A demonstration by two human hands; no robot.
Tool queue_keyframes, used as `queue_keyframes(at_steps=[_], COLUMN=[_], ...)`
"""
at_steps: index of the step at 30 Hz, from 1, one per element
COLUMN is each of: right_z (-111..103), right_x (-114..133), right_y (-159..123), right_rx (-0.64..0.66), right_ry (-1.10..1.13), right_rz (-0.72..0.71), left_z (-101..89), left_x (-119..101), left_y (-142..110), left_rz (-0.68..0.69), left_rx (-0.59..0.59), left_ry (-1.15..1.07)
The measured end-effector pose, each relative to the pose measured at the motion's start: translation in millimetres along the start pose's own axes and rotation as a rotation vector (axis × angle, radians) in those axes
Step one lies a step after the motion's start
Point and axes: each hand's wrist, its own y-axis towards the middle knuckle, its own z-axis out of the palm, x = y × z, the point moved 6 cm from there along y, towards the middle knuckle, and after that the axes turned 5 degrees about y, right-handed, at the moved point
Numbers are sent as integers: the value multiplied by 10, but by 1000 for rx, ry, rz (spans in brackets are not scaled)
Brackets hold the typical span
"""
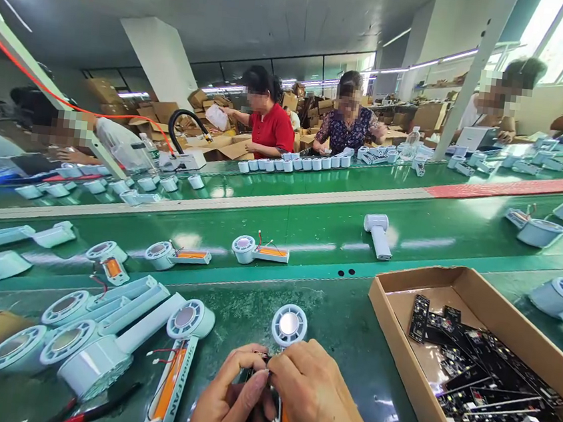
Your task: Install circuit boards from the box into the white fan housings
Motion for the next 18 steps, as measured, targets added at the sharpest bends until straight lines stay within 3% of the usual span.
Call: queue_keyframes(at_steps=[7,10,14,18], right_z=[-70,-72,-73,-97], right_x=[-52,-70,-7,100], right_y=[17,15,47,67], right_rx=[-68,-145,-195,-176], right_ry=[256,241,148,58], right_rz=[175,220,146,-5], left_z=[39,70,40,43], left_x=[79,90,29,-50], left_y=[15,-21,-59,-80], left_rz=[-77,-150,-197,-214], left_rx=[83,99,29,80], left_ry=[-77,-132,-129,-42])
